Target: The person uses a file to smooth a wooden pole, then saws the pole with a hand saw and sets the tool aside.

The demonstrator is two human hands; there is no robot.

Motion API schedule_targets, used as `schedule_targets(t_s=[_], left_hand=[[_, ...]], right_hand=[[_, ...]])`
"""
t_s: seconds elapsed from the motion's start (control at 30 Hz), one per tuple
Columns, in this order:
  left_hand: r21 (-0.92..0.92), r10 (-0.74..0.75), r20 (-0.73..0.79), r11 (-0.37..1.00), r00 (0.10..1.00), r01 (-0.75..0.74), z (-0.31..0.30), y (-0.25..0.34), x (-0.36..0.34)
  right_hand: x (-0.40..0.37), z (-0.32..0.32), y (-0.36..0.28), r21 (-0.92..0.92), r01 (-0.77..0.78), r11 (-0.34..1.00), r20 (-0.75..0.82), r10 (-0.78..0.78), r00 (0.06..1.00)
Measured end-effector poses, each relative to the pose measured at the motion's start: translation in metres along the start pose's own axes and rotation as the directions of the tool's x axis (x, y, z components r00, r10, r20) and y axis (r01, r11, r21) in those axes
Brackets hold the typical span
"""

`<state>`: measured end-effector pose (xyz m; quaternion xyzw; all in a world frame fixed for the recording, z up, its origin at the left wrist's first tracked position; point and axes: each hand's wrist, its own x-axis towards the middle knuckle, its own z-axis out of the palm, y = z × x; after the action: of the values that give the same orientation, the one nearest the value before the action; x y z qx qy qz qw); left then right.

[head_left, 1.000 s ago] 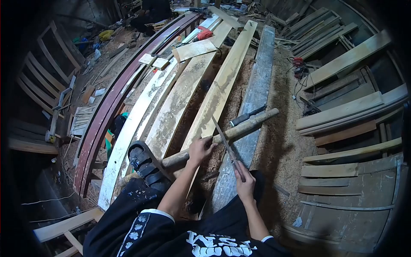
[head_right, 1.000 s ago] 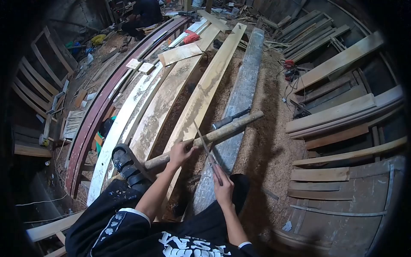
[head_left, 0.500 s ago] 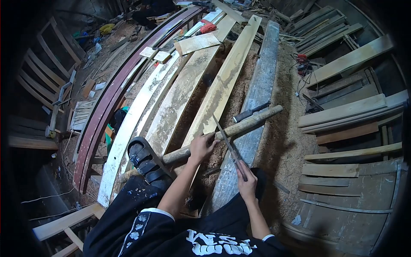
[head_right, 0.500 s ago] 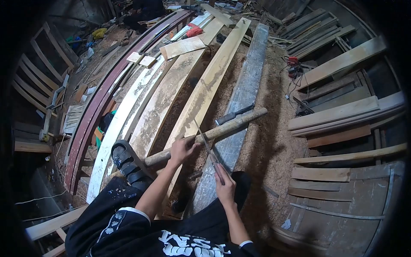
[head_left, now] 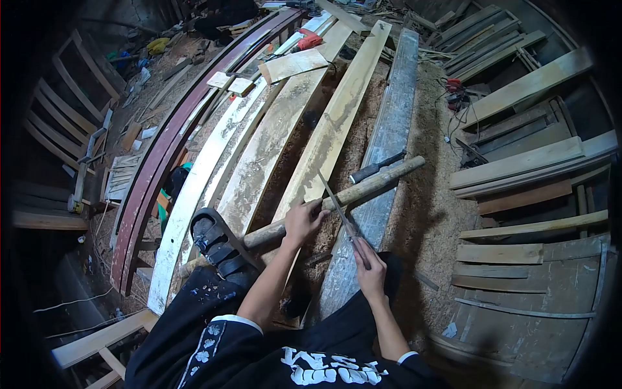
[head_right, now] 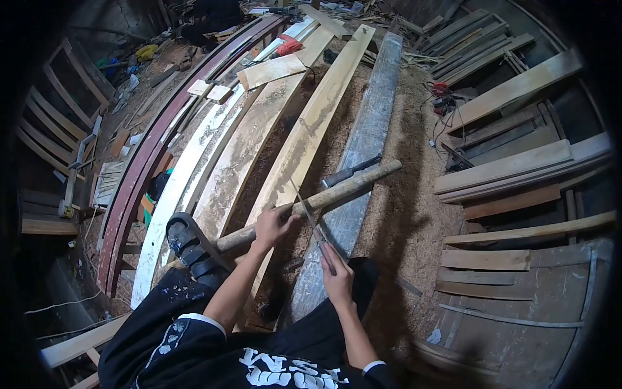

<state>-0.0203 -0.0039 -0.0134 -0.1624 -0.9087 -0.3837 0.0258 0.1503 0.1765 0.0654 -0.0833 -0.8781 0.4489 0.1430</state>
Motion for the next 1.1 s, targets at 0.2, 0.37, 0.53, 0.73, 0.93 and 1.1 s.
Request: schedule_targets(t_s=[0.2,0.37,0.53,0.73,0.93,1.1], left_hand=[[0.008,0.0,0.037,1.0,0.999,0.0,-0.008,0.003,0.0],[0.022,0.002,0.023,1.0,1.0,-0.002,-0.003,-0.001,0.0],[-0.006,0.012,-0.012,1.0,1.0,-0.012,-0.003,-0.001,0.001],[0.021,-0.013,0.037,1.0,0.999,0.012,-0.004,-0.005,0.004],[0.024,-0.022,0.034,0.999,0.999,0.021,-0.002,0.001,0.001],[-0.023,0.035,0.038,0.999,0.999,-0.034,-0.002,-0.002,0.003]], right_hand=[[-0.004,-0.002,0.0,0.008,0.031,1.0,0.005,-0.031,1.0],[-0.005,-0.006,-0.003,0.011,-0.014,1.0,0.012,0.014,1.0],[-0.006,-0.005,-0.008,-0.037,0.016,0.999,0.031,-0.015,0.999],[0.014,0.016,-0.004,0.015,0.027,1.0,-0.007,-0.027,1.0],[-0.001,-0.006,-0.008,-0.063,0.011,0.998,0.002,-0.011,1.0],[0.005,-0.001,-0.004,0.056,-0.108,0.993,0.068,0.105,0.992]])
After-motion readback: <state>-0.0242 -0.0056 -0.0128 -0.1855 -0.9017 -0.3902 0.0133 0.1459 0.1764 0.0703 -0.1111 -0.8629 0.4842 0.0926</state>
